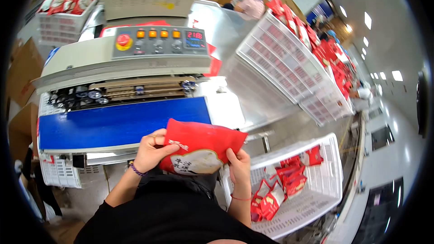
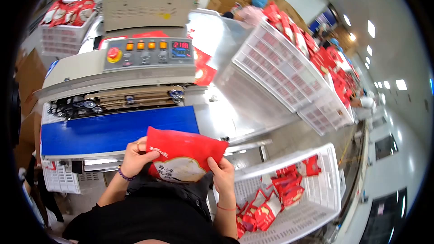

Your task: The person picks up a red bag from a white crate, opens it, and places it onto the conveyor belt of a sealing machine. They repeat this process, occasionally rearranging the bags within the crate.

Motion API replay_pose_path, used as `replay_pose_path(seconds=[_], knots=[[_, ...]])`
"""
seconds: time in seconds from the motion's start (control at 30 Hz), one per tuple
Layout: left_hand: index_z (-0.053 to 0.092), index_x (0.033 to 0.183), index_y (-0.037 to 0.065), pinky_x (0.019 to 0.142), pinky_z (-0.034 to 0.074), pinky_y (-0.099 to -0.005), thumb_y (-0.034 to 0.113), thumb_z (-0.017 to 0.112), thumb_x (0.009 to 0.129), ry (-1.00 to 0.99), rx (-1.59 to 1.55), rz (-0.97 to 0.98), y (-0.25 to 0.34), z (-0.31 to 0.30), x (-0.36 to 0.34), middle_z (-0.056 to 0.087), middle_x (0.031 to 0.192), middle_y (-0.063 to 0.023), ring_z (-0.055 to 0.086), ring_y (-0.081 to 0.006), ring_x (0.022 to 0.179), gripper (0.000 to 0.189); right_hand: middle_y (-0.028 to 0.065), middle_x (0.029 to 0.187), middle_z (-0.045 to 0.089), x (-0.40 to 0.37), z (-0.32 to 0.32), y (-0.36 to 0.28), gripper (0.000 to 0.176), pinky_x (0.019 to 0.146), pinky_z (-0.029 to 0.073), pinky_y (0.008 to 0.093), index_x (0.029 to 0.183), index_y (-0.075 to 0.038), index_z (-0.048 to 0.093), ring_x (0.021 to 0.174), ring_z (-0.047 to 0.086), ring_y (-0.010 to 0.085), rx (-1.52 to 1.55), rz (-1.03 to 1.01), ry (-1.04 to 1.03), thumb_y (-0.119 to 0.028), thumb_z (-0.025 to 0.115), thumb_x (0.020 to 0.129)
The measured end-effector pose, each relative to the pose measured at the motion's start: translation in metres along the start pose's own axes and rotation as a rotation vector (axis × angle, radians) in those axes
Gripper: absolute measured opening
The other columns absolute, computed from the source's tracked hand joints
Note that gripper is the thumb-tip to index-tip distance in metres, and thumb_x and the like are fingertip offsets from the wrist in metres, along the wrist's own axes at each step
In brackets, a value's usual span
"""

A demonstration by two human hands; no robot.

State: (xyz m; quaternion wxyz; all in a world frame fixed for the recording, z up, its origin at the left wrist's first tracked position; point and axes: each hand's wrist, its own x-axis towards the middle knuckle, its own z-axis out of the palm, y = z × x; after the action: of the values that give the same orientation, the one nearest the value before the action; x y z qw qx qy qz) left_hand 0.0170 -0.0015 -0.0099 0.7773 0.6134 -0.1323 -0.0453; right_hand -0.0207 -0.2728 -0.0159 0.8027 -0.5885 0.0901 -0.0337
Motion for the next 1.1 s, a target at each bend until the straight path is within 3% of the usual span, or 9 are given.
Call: replay_pose_path(seconds=[0.1, 0.17, 0.23, 0.53, 1.0, 1.1], knots=[[0.073, 0.094, 0.001, 0.080, 0.048, -0.0243, 0.007, 0.074, 0.081, -0.009, 0.170, -0.004, -0.003, -0.008, -0.002, 0.066, 0.096, -0.0044, 0.059, -0.0109, 0.091, 0.015, 0.0100, 0.112, 0.065, 0.002, 0.000, 0.003, 0.025, 0.090, 0.047, 0.0287, 0.115, 0.006, 0.061, 0.099, 0.061, 0.0150, -0.031, 0.005, 0.028, -0.004, 0.061, 0.092], [0.073, 0.095, 0.002, 0.081, 0.047, -0.0237, 0.009, 0.073, 0.082, -0.029, 0.172, 0.079, 0.002, -0.008, -0.002, 0.065, 0.094, -0.0034, 0.059, -0.0101, 0.090, 0.015, 0.0109, 0.113, 0.065, 0.005, -0.003, 0.008, 0.025, 0.091, 0.049, 0.0330, 0.116, 0.004, 0.059, 0.101, 0.062, 0.0186, -0.020, -0.039, -0.018, -0.007, 0.058, 0.094], [0.074, 0.096, 0.002, 0.081, 0.047, -0.0240, 0.010, 0.073, 0.083, -0.035, 0.026, 0.037, 0.003, -0.006, -0.002, 0.065, 0.094, -0.0025, 0.059, -0.0098, 0.090, 0.015, 0.0107, 0.113, 0.065, 0.004, 0.001, 0.007, 0.024, 0.089, 0.050, 0.0335, 0.115, 0.003, 0.060, 0.100, 0.063, 0.0190, 0.008, -0.060, -0.033, -0.009, 0.059, 0.094], [0.073, 0.095, 0.000, 0.086, 0.046, -0.0255, 0.009, 0.073, 0.084, -0.009, -0.016, -0.063, 0.007, -0.008, -0.009, 0.064, 0.100, -0.0021, 0.059, -0.0103, 0.095, 0.015, 0.0093, 0.108, 0.067, 0.007, 0.002, 0.007, 0.021, 0.084, 0.051, 0.0295, 0.110, 0.002, 0.062, 0.096, 0.064, 0.0164, 0.009, -0.050, -0.067, -0.012, 0.060, 0.094], [0.073, 0.098, 0.001, 0.085, 0.046, -0.0238, 0.009, 0.071, 0.085, -0.062, -0.079, -0.057, -0.002, -0.012, -0.010, 0.062, 0.102, -0.0015, 0.057, -0.0090, 0.097, 0.015, 0.0112, 0.110, 0.066, 0.003, 0.003, 0.003, 0.023, 0.085, 0.049, 0.0295, 0.112, 0.005, 0.060, 0.098, 0.062, 0.0155, -0.056, -0.136, -0.082, -0.011, 0.058, 0.095], [0.072, 0.098, 0.000, 0.087, 0.044, -0.0230, 0.009, 0.069, 0.087, -0.095, -0.002, -0.058, -0.006, -0.016, -0.006, 0.060, 0.103, -0.0007, 0.056, -0.0085, 0.098, 0.014, 0.0090, 0.110, 0.065, 0.004, 0.019, -0.001, 0.024, 0.086, 0.048, 0.0288, 0.115, 0.006, 0.059, 0.098, 0.060, 0.0148, -0.052, -0.193, 0.019, -0.008, 0.057, 0.095]])
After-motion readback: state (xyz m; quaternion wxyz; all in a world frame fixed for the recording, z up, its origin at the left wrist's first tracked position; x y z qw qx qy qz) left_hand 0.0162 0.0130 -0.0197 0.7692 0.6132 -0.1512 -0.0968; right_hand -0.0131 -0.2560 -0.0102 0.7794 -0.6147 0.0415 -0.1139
